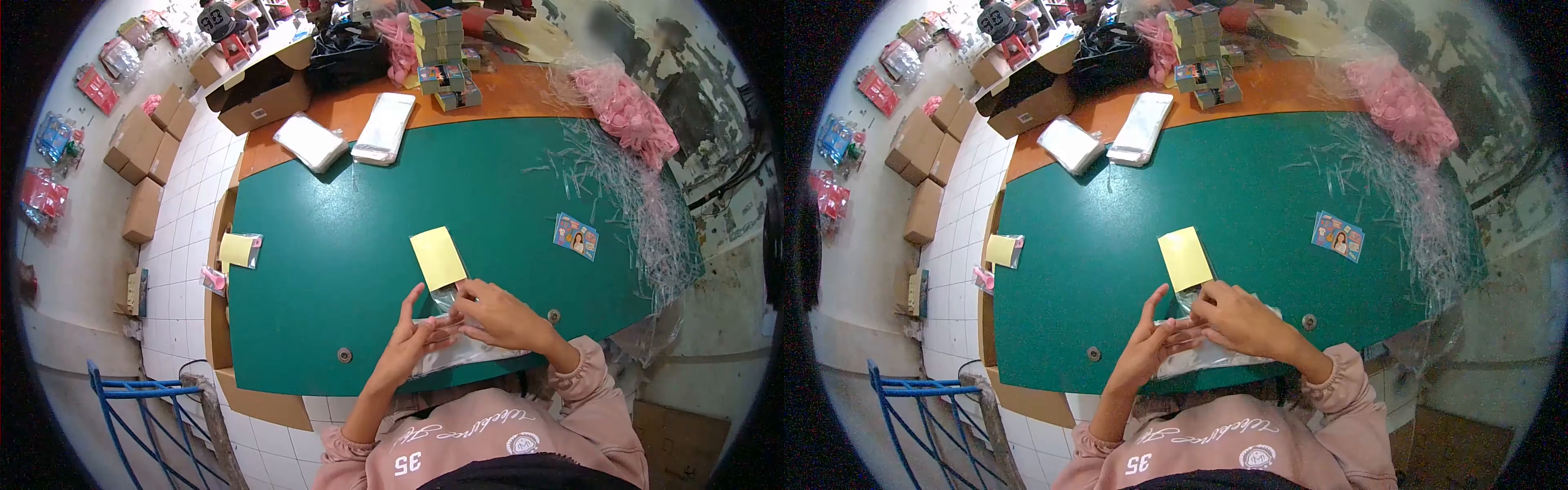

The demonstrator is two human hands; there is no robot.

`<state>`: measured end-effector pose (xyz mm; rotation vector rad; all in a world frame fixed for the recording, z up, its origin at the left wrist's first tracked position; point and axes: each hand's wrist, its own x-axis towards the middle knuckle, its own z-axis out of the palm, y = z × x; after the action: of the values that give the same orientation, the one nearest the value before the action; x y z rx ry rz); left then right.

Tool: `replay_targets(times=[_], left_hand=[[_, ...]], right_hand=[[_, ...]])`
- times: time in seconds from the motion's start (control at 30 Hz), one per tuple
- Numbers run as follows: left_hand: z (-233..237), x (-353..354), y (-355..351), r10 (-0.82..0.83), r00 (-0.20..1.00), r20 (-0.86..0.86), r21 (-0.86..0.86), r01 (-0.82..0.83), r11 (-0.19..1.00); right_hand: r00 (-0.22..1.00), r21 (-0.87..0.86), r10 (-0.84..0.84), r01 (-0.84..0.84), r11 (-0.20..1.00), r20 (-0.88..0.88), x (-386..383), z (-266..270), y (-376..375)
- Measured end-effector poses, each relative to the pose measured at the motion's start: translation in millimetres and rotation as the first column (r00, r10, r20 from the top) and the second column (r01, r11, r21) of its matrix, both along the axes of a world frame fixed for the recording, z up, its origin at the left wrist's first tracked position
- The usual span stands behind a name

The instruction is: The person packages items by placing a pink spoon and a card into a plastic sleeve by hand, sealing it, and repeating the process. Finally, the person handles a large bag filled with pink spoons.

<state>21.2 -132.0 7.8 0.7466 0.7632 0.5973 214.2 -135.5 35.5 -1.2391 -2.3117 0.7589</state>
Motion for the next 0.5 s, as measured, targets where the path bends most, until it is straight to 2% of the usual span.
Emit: replay_targets(times=[0.1, 0.2, 0.3, 0.4, 0.47, 0.5], left_hand=[[-6, -2, -7, 0.066, 0.997, 0.05, -0.044, -0.063, 0.997], [-5, 0, -11, 0.101, 0.994, 0.044, 0.004, -0.102, 0.995], [-7, 1, -12, 0.103, 0.994, -0.033, 0.107, -0.099, 0.989], [-4, 2, -9, 0.136, 0.988, -0.069, 0.08, -0.131, 0.988], [0, 3, -7, 0.177, 0.983, -0.049, 0.013, -0.176, 0.984], [0, 3, -5, 0.176, 0.983, -0.047, 0.014, -0.175, 0.984]], right_hand=[[1.0, 0.03, 0.026, -0.027, 0.999, 0.008, -2, 1, -5], [0.999, 0.017, 0.023, -0.023, 1.0, -0.032, -7, -4, -8], [0.999, -0.015, 0.016, -0.016, 1.0, -0.036, -11, -4, -10], [1.0, 0.051, 0.015, -0.015, 0.999, -0.001, -17, -1, -13], [0.994, 0.229, 0.085, -0.1, 0.968, 0.076, -19, -2, -13], [0.994, 0.23, 0.084, -0.099, 0.968, 0.077, -20, -2, -14]])
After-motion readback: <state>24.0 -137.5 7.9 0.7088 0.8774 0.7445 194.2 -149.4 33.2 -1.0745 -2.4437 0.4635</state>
